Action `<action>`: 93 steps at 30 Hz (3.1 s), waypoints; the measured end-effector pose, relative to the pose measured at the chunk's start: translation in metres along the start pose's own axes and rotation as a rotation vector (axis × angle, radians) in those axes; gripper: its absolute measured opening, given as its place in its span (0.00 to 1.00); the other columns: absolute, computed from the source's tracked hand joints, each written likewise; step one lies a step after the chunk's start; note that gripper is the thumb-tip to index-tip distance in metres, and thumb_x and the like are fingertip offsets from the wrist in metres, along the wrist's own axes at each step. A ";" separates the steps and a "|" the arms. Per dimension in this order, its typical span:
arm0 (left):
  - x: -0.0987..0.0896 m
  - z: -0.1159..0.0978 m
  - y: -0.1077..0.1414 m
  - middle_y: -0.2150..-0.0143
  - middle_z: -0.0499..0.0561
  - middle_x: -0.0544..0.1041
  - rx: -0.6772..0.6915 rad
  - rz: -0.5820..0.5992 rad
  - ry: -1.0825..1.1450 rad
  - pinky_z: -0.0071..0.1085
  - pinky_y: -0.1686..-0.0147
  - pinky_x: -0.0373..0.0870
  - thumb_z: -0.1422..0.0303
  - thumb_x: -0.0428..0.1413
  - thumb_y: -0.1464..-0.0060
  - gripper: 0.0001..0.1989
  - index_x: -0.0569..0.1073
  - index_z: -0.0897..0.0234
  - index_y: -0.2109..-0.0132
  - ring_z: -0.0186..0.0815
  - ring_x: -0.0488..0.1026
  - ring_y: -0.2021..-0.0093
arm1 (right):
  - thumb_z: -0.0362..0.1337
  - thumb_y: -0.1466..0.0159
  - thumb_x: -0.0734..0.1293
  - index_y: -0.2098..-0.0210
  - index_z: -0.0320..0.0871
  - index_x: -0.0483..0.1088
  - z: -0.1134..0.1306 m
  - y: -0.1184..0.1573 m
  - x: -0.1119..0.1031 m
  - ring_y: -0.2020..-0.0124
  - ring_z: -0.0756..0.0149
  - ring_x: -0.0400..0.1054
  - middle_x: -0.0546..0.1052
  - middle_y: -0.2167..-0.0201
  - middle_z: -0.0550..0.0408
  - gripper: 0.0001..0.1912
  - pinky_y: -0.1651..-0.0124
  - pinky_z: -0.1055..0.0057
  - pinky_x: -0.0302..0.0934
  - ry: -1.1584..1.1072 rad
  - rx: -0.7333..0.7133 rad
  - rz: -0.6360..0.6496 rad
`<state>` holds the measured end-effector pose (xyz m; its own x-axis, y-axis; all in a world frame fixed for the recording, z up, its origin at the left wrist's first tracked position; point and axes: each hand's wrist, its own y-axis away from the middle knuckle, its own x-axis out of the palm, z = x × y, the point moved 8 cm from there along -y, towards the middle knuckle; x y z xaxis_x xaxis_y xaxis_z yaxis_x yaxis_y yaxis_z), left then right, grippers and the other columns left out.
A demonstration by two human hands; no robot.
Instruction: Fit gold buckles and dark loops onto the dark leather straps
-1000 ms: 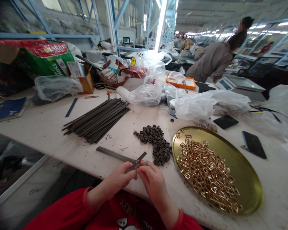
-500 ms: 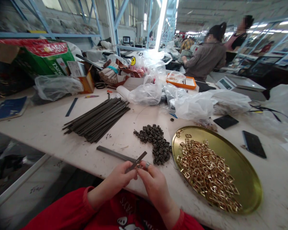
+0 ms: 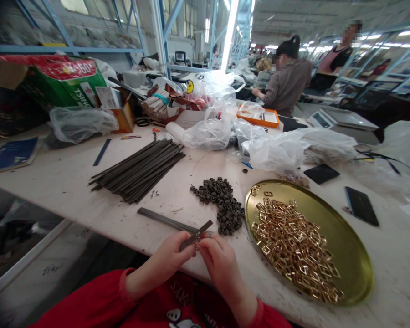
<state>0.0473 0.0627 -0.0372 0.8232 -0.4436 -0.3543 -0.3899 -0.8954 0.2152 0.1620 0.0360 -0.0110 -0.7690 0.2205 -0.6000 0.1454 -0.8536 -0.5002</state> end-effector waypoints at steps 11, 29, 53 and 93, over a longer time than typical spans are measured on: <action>-0.037 -0.013 0.004 0.75 0.45 0.69 0.026 0.089 -0.080 0.25 0.70 0.57 0.66 0.45 0.45 0.13 0.67 0.64 0.74 0.32 0.65 0.72 | 0.42 0.44 0.67 0.74 0.42 0.67 -0.038 -0.002 0.008 0.76 0.71 0.64 0.72 0.74 0.56 0.10 0.71 0.74 0.62 -0.862 0.681 -0.132; -0.019 -0.011 0.009 0.70 0.46 0.71 0.043 0.144 0.161 0.26 0.66 0.63 0.70 0.49 0.46 0.03 0.66 0.65 0.66 0.31 0.67 0.68 | 0.40 0.46 0.70 0.69 0.42 0.69 -0.010 0.016 0.057 0.77 0.74 0.60 0.70 0.76 0.60 0.10 0.72 0.76 0.58 -1.169 0.885 -0.140; -0.020 0.001 0.018 0.75 0.44 0.66 -0.053 0.112 0.132 0.24 0.75 0.58 0.58 0.49 0.47 0.14 0.69 0.66 0.68 0.29 0.61 0.75 | 0.35 0.38 0.60 0.61 0.44 0.68 0.029 0.002 0.011 0.68 0.67 0.64 0.71 0.71 0.55 0.07 0.65 0.71 0.59 -0.275 0.204 -0.021; -0.011 0.003 0.015 0.70 0.47 0.72 0.009 0.140 -0.129 0.26 0.69 0.59 0.71 0.45 0.46 0.09 0.69 0.65 0.67 0.33 0.67 0.68 | 0.29 0.44 0.61 0.69 0.43 0.66 -0.001 -0.001 0.029 0.70 0.68 0.65 0.70 0.72 0.57 0.05 0.67 0.72 0.60 -0.381 0.466 0.254</action>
<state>0.0307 0.0542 -0.0332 0.7014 -0.5647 -0.4350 -0.5009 -0.8246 0.2628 0.1400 0.0438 -0.0285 -0.9256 -0.1247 -0.3573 0.1325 -0.9912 0.0026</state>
